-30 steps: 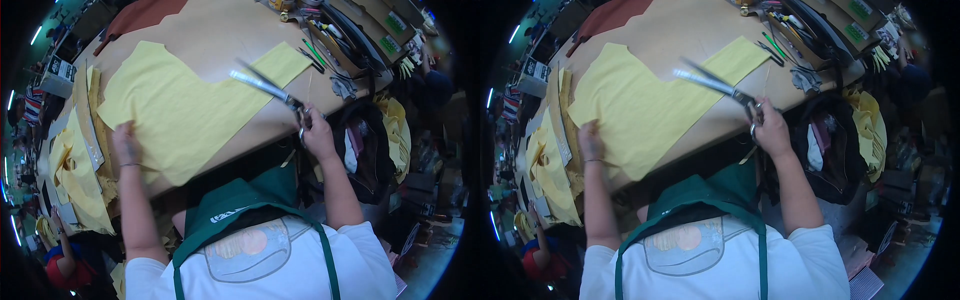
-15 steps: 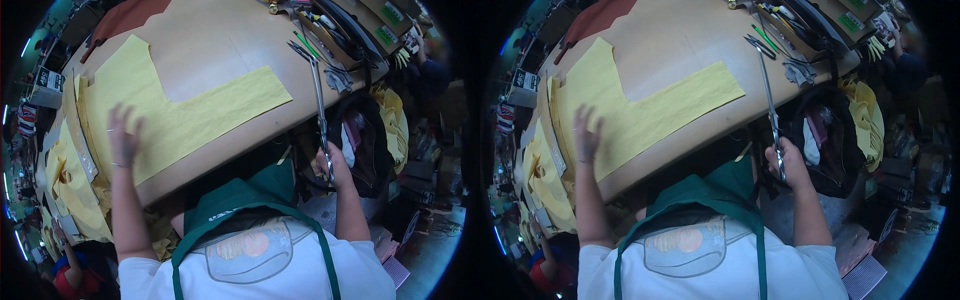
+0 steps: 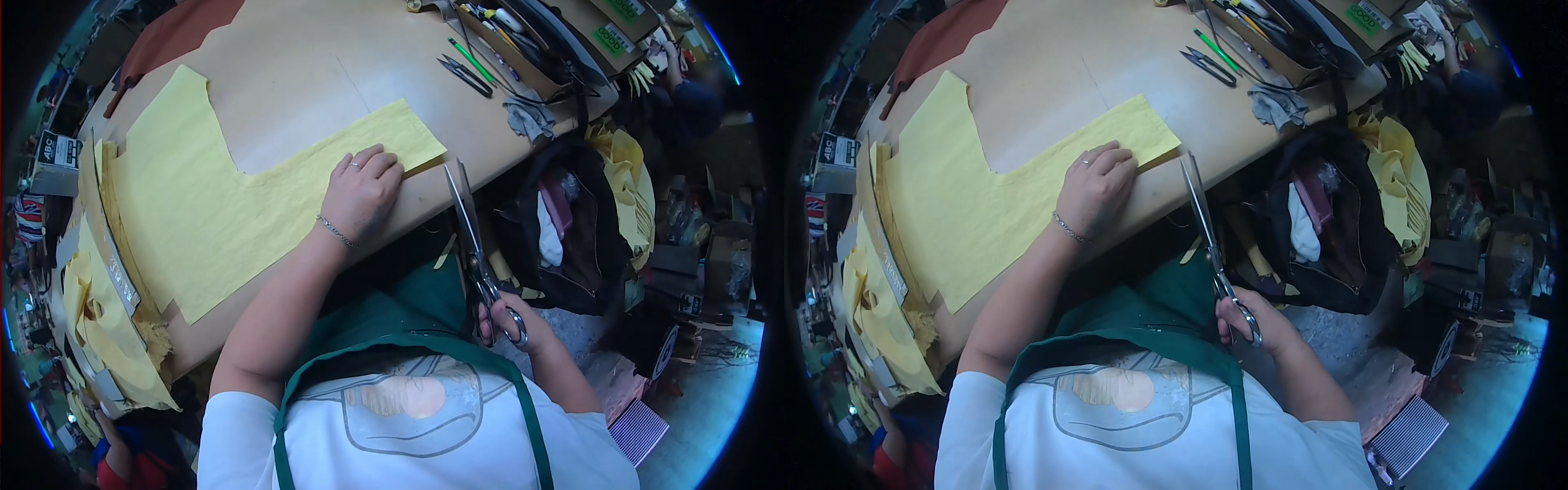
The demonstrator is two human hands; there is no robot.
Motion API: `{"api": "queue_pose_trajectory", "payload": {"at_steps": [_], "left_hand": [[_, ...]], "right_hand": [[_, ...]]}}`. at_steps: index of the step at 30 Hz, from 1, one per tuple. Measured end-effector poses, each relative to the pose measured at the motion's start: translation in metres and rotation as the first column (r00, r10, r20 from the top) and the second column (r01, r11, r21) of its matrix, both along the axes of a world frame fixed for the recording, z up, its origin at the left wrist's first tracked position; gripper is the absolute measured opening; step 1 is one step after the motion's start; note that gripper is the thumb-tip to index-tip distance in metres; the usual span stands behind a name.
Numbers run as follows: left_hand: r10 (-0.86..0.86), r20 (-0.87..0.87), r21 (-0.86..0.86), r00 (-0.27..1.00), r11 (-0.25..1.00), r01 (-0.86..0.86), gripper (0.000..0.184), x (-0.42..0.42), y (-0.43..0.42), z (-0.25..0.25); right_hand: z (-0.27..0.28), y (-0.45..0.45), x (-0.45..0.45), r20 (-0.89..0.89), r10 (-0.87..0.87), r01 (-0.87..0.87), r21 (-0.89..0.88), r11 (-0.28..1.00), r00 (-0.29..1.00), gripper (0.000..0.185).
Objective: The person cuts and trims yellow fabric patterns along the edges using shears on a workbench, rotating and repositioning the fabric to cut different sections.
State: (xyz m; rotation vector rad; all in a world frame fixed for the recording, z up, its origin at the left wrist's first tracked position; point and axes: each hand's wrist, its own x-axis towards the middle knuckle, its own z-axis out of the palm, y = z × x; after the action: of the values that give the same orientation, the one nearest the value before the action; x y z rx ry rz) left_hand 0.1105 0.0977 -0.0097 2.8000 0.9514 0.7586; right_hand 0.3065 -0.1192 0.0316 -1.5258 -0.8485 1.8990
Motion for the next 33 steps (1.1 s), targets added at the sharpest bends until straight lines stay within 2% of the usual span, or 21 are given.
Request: {"api": "queue_pose_trajectory", "payload": {"at_steps": [4, 6, 9, 24, 33], "left_hand": [[-0.056, -0.014, 0.114, 0.998, 0.992, 0.058, 0.017, -0.002, -0.004, 0.002], [-0.067, -0.045, 0.085, 0.997, 0.994, 0.071, 0.019, -0.006, -0.016, 0.005], [-0.098, -0.081, 0.014, 0.992, 0.995, 0.1, 0.021, -0.01, -0.034, 0.014], [-0.117, -0.056, -0.03, 0.991, 0.993, 0.116, 0.026, -0.007, -0.037, 0.009], [-0.117, -0.033, -0.036, 0.993, 0.993, 0.115, 0.025, -0.007, -0.037, 0.008]], "right_hand": [[-0.001, 0.013, 0.007, 0.068, 0.06, -0.06, -0.004, 0.998, 0.996, 0.056], [0.002, 0.016, 0.005, 0.129, 0.071, -0.069, -0.023, 0.997, 0.989, 0.058], [0.001, 0.015, 0.003, 0.201, 0.113, -0.124, 0.041, 0.991, 0.973, 0.062], [-0.006, 0.026, -0.005, 0.24, 0.033, -0.047, 0.053, 0.997, 0.97, 0.071], [0.001, 0.024, -0.004, 0.28, 0.012, -0.016, 0.013, 1.0, 0.96, 0.062]]}}
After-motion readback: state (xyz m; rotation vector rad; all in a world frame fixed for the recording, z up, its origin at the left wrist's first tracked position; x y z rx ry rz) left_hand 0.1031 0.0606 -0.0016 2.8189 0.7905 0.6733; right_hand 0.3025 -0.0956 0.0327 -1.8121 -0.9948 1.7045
